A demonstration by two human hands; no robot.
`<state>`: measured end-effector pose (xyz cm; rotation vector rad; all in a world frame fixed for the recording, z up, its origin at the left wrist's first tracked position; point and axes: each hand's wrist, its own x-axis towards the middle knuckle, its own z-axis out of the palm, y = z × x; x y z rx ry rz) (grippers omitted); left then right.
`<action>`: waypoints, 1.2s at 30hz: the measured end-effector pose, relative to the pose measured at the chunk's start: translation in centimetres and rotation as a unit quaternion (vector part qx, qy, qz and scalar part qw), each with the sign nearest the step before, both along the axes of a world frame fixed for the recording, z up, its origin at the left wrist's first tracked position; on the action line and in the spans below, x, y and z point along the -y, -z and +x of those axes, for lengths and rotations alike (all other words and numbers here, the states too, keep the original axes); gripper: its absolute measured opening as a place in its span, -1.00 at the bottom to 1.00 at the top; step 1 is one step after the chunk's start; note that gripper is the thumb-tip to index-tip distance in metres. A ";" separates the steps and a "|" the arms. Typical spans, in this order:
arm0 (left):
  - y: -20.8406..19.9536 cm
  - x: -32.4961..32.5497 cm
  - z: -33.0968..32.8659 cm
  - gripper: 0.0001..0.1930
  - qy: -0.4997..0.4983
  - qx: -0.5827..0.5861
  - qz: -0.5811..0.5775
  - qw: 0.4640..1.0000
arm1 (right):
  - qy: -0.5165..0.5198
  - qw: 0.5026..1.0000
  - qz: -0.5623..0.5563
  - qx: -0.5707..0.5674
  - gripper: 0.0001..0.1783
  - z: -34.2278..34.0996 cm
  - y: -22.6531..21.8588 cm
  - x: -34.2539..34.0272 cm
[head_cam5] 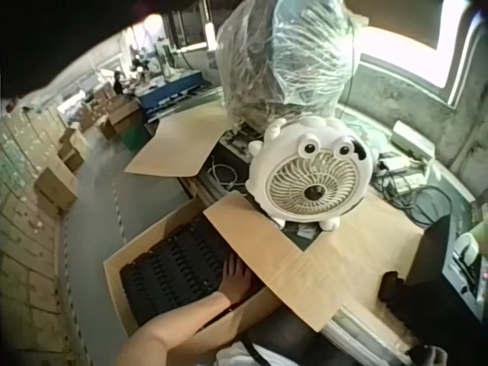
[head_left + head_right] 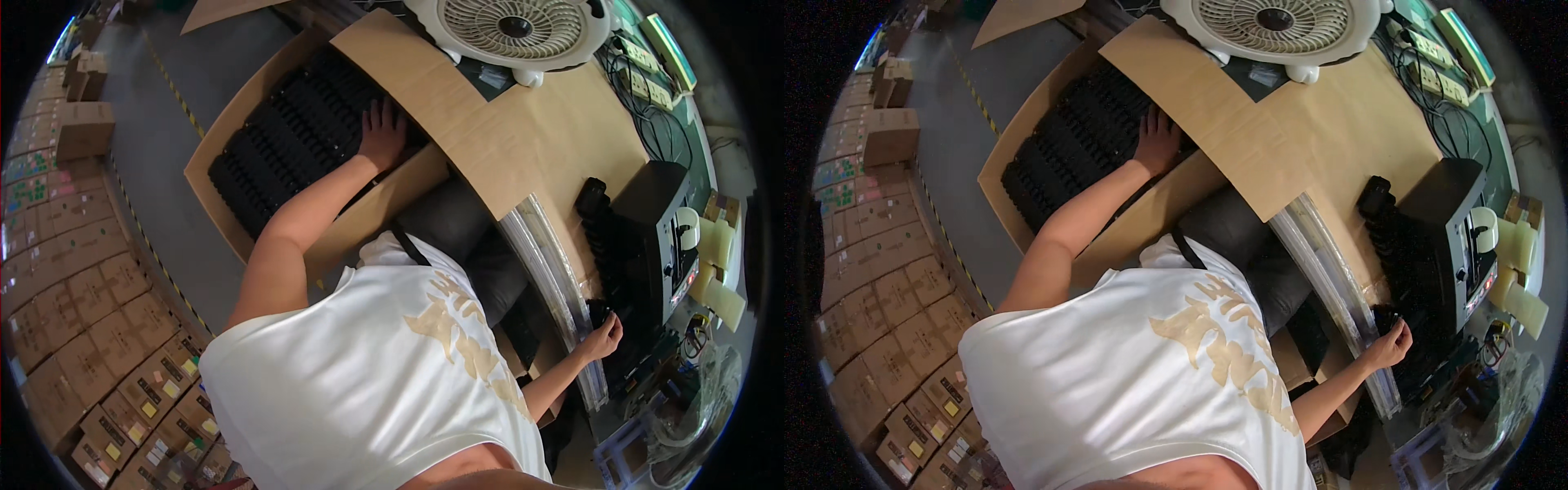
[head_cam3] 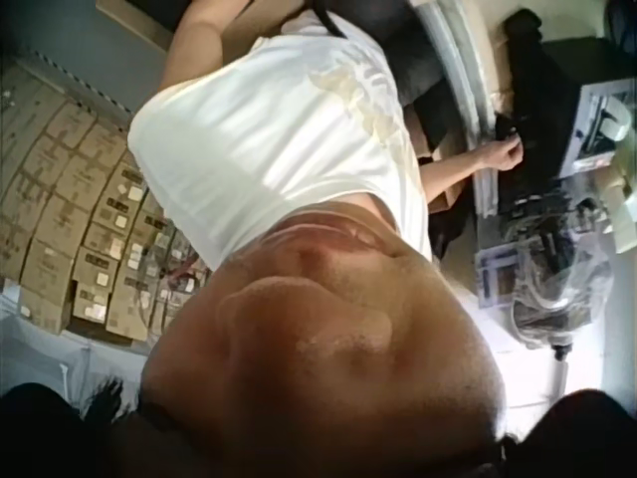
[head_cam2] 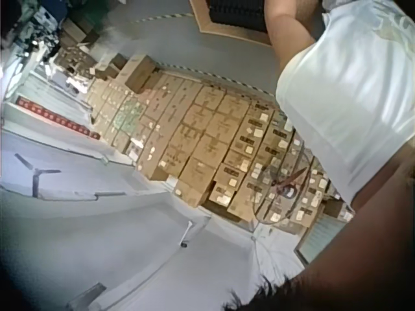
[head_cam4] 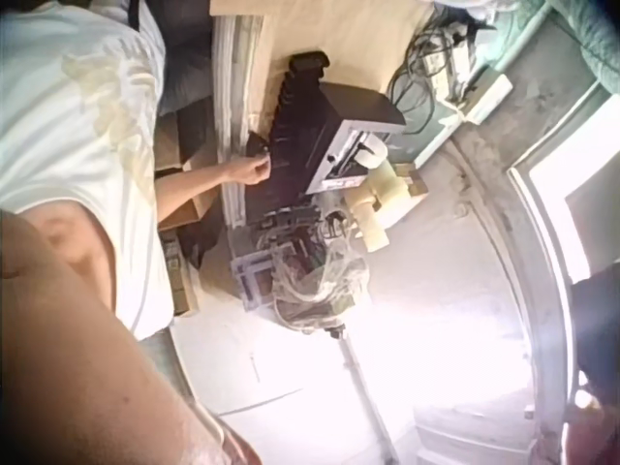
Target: Assemble small black plastic electronic component housings and place them in a tray.
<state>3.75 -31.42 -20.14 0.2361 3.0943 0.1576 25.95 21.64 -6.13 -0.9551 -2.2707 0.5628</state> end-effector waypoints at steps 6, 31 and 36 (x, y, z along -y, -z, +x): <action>2.6 0.1 -1.5 -0.48 0.022 -0.055 -0.101 0.993 | 0.005 1.000 -0.015 0.000 -0.70 -0.3 -0.2 0.3; 6.4 6.6 -5.6 -0.41 0.213 -0.014 0.083 0.973 | -0.020 0.992 -0.070 -0.105 -0.86 -1.5 -1.5 2.5; 0.9 4.2 -4.6 -0.45 0.192 0.093 0.097 0.972 | -0.004 0.993 -0.076 -0.092 -0.86 -1.1 -1.2 2.1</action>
